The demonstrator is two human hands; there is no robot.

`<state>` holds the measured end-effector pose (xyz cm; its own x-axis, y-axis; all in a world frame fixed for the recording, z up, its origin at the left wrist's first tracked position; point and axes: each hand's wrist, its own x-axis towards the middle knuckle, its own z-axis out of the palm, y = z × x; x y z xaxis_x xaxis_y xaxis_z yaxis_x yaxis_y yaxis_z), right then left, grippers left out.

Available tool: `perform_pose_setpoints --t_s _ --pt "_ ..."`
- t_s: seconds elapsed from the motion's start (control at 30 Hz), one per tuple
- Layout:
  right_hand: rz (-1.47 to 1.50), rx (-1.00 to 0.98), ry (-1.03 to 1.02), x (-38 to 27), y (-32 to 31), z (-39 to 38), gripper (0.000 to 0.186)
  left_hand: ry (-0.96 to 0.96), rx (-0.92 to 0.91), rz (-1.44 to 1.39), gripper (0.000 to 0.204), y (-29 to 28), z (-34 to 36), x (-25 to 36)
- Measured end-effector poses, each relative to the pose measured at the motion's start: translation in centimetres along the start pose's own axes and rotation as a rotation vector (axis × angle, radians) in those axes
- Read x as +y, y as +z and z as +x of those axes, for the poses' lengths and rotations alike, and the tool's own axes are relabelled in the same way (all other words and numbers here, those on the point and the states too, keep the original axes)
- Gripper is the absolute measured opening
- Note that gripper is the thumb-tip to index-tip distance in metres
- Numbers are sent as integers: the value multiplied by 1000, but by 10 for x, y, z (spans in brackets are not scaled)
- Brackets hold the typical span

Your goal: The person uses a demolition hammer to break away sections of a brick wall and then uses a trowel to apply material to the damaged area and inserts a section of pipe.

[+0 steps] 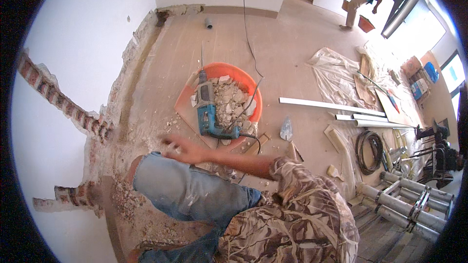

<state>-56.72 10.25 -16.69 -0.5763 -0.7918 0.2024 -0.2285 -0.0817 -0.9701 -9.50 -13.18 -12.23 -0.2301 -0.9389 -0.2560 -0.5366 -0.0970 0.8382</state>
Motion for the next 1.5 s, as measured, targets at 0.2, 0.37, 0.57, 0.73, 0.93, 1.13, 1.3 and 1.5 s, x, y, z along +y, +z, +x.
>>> perform_pose_setpoints --t_s 0.2,0.37,0.57,0.73,0.93,1.13,1.3,1.5 --pt "-39 68 278 56 -7 -47 45 55 62 -149 82 -54 -10 0" --pt "-953 308 385 140 -97 -155 46 109 32 -137 75 -72 -11 -7" --pt "-1020 625 731 149 -199 -342 51 250 -254 479 45 8 -54 72" --pt "-1023 618 881 168 -225 -360 59 730 -906 637 58 67 -35 75" --pt "-957 650 994 180 -261 -370 69 805 -233 479 49 55 36 68" --pt "-638 820 863 160 -310 -370 80 1149 941 553 47 -94 200 159" --pt "-479 432 134 -14 -192 -120 72 1143 1408 797 67 -213 228 218" --pt "-1018 -564 -180 -137 32 106 60 1198 1420 554 69 -176 263 234"
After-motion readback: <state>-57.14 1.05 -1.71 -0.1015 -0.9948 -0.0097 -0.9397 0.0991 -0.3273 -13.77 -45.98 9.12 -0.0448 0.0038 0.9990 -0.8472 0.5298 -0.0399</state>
